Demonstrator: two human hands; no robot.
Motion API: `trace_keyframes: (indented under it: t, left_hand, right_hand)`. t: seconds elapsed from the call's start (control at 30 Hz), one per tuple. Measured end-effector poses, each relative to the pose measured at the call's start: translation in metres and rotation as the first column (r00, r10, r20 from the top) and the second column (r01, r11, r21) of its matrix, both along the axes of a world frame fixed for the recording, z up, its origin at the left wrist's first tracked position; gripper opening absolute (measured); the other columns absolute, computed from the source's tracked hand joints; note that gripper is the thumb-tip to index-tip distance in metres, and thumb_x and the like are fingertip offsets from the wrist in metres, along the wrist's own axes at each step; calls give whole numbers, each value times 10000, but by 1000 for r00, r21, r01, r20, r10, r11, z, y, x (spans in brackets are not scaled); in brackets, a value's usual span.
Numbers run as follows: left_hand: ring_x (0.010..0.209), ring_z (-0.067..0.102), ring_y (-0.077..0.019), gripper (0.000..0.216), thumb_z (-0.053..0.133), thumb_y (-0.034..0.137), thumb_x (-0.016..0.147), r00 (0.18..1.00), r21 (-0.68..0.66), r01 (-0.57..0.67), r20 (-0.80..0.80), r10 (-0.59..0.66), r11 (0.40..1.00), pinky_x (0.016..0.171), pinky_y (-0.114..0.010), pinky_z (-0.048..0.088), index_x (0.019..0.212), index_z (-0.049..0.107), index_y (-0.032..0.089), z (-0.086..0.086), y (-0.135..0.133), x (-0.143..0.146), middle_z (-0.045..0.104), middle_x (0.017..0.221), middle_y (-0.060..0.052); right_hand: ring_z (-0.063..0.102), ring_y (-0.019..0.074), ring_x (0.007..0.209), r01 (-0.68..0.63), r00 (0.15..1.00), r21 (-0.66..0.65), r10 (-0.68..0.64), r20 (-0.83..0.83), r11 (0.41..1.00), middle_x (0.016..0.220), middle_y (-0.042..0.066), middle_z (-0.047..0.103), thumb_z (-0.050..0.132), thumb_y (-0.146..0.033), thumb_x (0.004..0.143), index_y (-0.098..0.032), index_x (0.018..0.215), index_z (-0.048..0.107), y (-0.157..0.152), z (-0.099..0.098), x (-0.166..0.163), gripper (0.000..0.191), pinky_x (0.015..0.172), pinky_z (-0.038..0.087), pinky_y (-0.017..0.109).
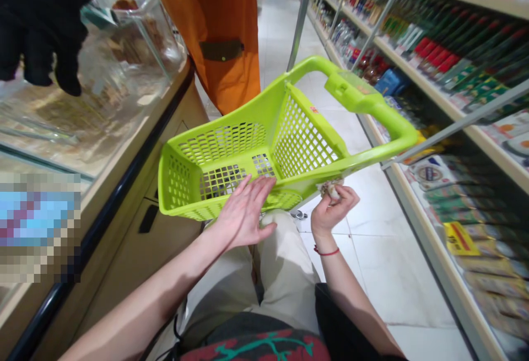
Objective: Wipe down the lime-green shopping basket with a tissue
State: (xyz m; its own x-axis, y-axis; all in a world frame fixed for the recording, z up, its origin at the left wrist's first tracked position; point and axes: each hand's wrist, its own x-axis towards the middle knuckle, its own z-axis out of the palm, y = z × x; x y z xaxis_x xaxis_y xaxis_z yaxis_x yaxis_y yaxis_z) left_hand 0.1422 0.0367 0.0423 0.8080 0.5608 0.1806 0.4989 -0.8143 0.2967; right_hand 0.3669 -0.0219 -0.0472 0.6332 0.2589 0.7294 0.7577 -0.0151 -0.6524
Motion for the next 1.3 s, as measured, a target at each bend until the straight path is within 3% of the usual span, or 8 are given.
trace_keyframes:
  t: [0.1,0.2,0.43,0.53,0.87,0.97,1.17,1.3]
  left_hand:
    - [1449,402,-315,969,658,476,767,1000,0,2,5,-2,1000,1280,-505,141,1553,230,103,0,0,0,418,1564,-178]
    - [1443,409,-325,977,663,468,761,1000,-2,6,9,-6,1000,1276,-519,152,1555,222,109,0,0,0,421,1562,-180]
    - [1457,387,-327,965,651,489,770,1000,9,5,17,-6,1000,1281,-515,140,1551,245,94,-3,1,-1,419,1561,-187]
    - [1457,388,-321,963,654,492,770,1000,10,6,12,-7,1000,1283,-505,133,1546,257,82,-2,1,0,422,1557,-191]
    - [1439,406,-342,984,660,498,762,1000,-5,15,21,-14,1000,1274,-535,149,1557,222,120,-3,1,0,413,1563,-187]
    - [1439,409,-331,986,666,495,756,1000,4,15,12,-15,1000,1279,-514,141,1551,233,103,-3,1,0,418,1560,-190]
    - [1444,404,-328,979,652,512,761,1000,15,14,2,-14,1000,1279,-511,139,1545,251,85,-2,1,0,420,1557,-190]
    - [1442,406,-322,980,657,507,757,1000,24,14,-3,-13,1000,1283,-497,134,1540,262,70,-2,1,0,421,1556,-195]
  right_hand:
    - [521,246,1010,-27,998,-61,24,-52,998,1020,89,503,477,-194,856,-217,1026,502,-5,-21,-11,173,865,483,457]
    - [527,241,986,-39,998,-64,36,-51,997,1004,82,511,486,-185,840,-217,999,507,-7,-23,-11,164,877,476,463]
    - [527,236,1017,11,1000,111,-12,7,994,987,59,501,525,-208,888,-228,998,538,6,27,21,113,894,464,446]
    - [527,236,1012,32,999,132,-35,21,991,983,63,503,529,-217,895,-227,992,533,10,33,24,98,915,459,464]
    - [529,237,938,-76,995,-95,70,-66,993,959,64,508,478,-197,819,-229,948,482,-9,-36,-11,133,859,478,459]
    - [531,237,951,-69,996,-77,64,-66,995,961,64,515,482,-199,831,-227,953,488,-7,-26,-2,125,871,472,458]
    - [532,243,1035,48,999,64,-46,-27,997,993,63,498,502,-261,895,-243,991,492,9,23,30,98,932,451,487]
    - [521,238,1035,28,999,54,-27,-26,998,1009,68,490,499,-253,897,-240,1000,486,8,16,24,105,932,449,482]
